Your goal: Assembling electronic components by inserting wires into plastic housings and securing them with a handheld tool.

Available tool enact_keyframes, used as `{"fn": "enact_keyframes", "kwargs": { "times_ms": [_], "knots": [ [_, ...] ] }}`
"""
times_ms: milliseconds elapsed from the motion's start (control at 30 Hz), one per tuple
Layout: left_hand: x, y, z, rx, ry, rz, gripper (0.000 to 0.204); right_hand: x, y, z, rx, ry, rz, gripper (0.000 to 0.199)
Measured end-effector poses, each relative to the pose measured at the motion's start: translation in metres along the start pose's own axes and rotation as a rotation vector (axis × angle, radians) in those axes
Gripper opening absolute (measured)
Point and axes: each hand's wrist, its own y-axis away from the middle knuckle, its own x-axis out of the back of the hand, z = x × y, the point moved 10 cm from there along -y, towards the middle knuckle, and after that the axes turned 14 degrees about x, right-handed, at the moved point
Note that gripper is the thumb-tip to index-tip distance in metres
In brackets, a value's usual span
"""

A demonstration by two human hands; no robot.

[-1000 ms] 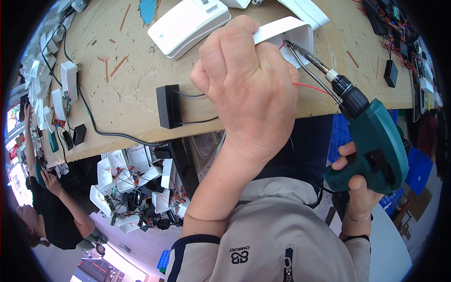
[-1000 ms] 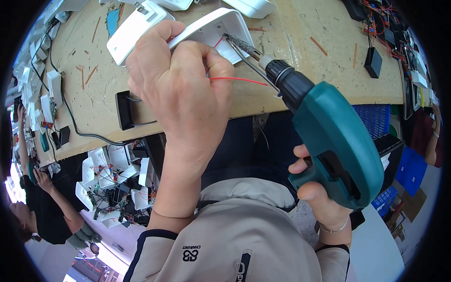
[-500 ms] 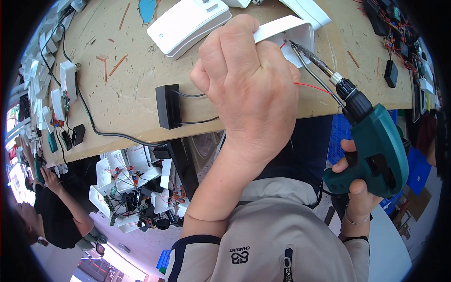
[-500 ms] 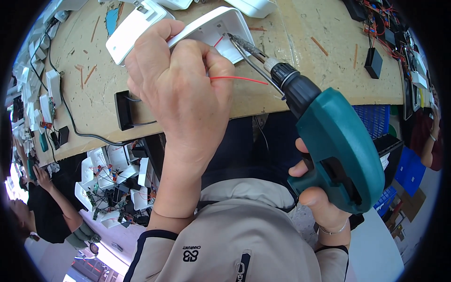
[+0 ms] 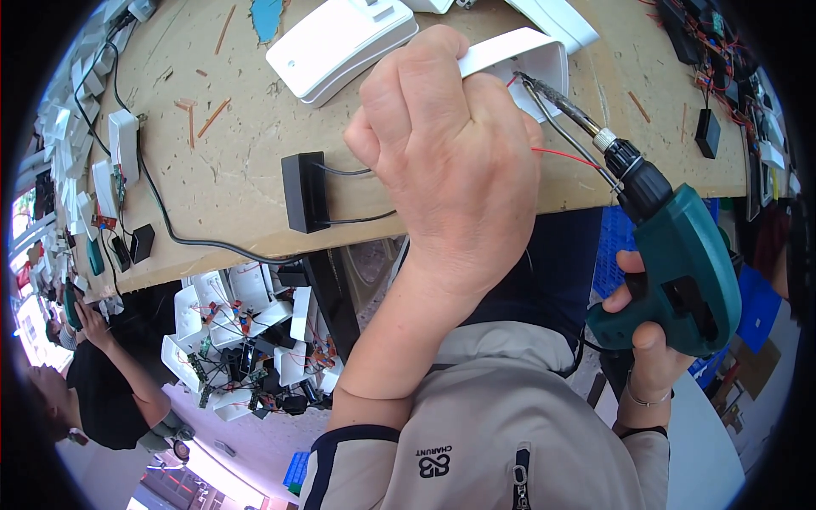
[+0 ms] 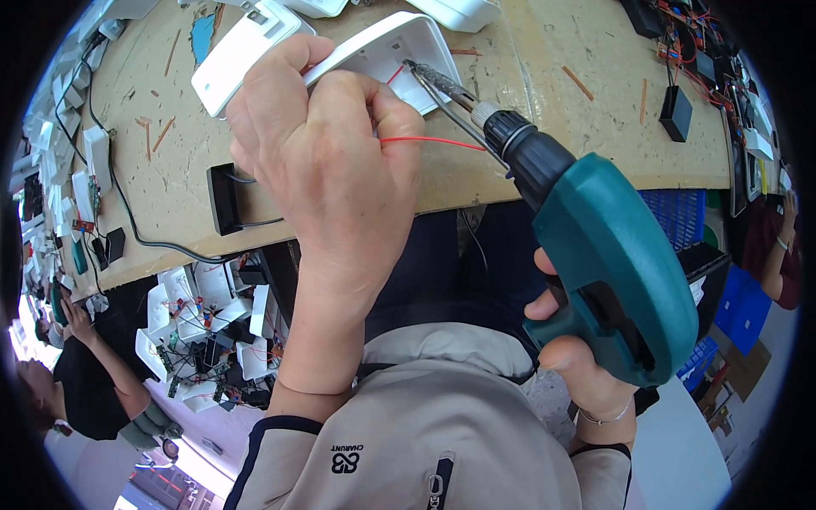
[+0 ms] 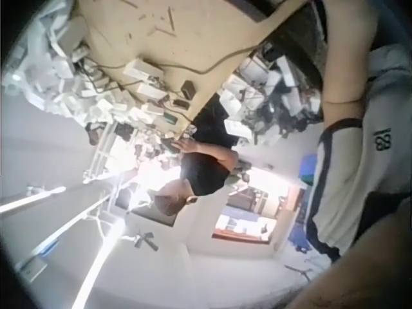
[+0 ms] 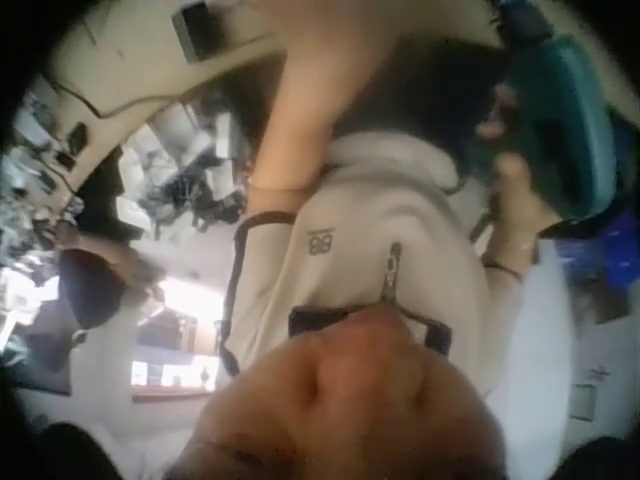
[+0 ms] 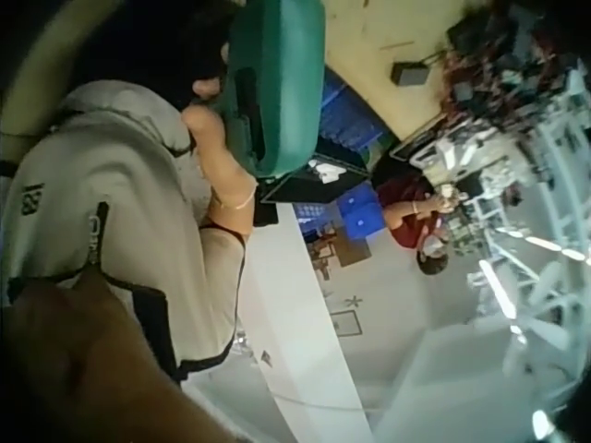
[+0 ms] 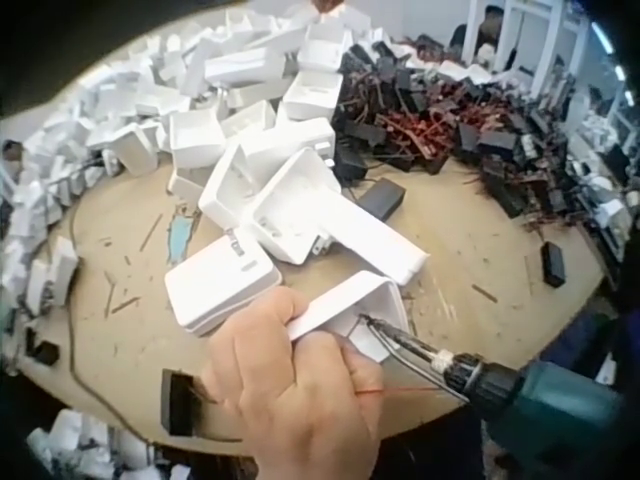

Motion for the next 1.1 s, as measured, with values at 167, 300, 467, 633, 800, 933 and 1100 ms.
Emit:
{"fn": "enact_keyframes", "kwargs": {
  "times_ms": [167, 300, 467, 633, 800, 933, 1100],
  "knots": [
    [0.001, -0.001, 0.0, 0.001, -0.002, -0.004, 0.01, 0.001, 0.0, -0.001, 0.007, 0.015, 0.007, 0.083],
    [0.003, -0.001, 0.002, -0.02, -0.035, 0.005, 0.006, 0.001, 0.001, 0.0, 0.007, 0.011, 0.01, 0.084],
    [0.001, -0.001, 0.0, 0.0, 0.013, -0.005, 0.011, 0.003, 0.002, -0.002, 0.026, 0.01, 0.023, 0.083],
    [0.002, -0.002, 0.003, -0.018, -0.033, -0.01, 0.006, 0.006, 0.006, -0.002, 0.017, -0.009, 0.022, 0.083],
    [0.002, -0.001, 0.002, -0.01, -0.005, -0.012, 0.008, 0.011, 0.009, -0.003, 0.037, -0.019, 0.025, 0.082],
    [0.002, 0.0, 0.002, -0.024, 0.004, -0.01, 0.011, 0.021, 0.014, -0.009, 0.091, -0.016, 0.068, 0.08],
    [0.006, 0.001, 0.003, -0.023, 0.024, -0.03, 0.011, 0.029, 0.014, -0.013, 0.154, -0.045, 0.038, 0.078]
  ]
}}
